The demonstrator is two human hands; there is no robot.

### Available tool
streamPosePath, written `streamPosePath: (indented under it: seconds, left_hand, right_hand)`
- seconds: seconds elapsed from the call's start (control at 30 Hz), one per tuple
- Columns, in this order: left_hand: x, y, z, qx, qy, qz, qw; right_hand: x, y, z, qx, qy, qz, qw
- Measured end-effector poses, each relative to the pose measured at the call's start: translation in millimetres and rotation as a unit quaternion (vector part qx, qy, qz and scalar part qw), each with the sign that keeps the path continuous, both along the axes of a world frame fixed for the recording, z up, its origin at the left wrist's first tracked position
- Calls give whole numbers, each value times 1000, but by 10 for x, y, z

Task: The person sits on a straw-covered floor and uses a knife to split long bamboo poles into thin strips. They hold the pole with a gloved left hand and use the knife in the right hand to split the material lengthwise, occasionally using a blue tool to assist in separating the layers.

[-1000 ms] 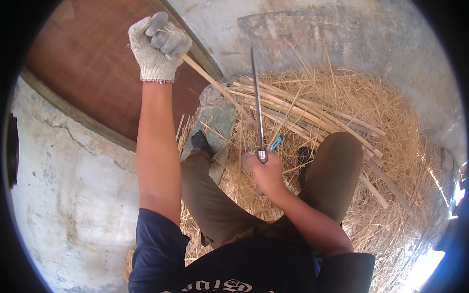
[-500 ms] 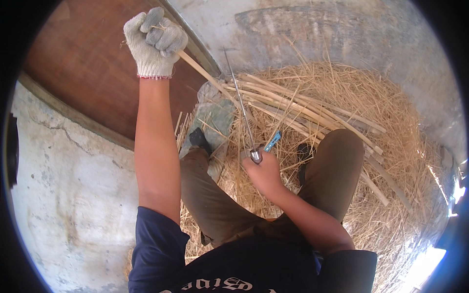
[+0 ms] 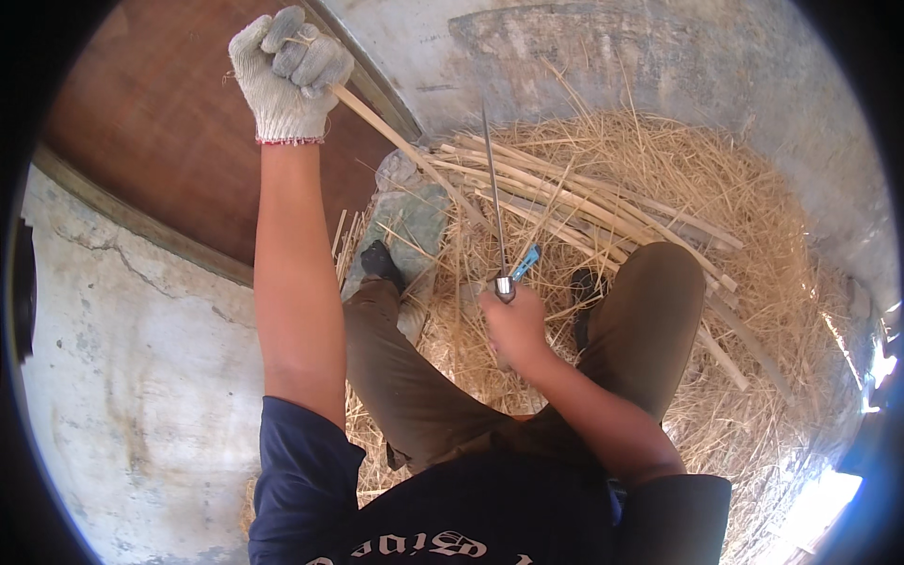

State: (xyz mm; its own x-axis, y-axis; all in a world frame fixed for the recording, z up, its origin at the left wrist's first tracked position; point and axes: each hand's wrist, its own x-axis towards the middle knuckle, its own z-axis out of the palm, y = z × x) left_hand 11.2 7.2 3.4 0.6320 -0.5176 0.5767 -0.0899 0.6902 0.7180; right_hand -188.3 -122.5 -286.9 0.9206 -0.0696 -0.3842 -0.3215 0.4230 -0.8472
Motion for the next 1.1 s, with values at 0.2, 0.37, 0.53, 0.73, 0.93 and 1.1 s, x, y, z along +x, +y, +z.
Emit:
streamPosePath:
  seconds: [0.2, 0.37, 0.53, 0.73, 0.93, 1.1]
  left_hand:
    - [4, -3, 16, 14, -9, 18, 1000]
    - [10, 2, 16, -2, -3, 55, 999]
    - [18, -14, 65, -8, -12, 137, 990]
    - [52, -126, 63, -26, 53, 66, 996]
    - [39, -218, 71, -2, 8, 163, 987]
    - [-17, -159, 38, 10, -7, 169, 986]
  right_hand:
    - [-52, 110, -111, 16, -15, 80, 997]
    - [42, 105, -90, -17, 29, 59, 998]
    - [-71, 110, 6, -5, -38, -20, 999]
    - [-45, 233, -465, -24, -114, -26, 993]
    - [-39, 222, -309, -87, 82, 68, 991]
    - [53, 130, -281, -117, -52, 5, 992]
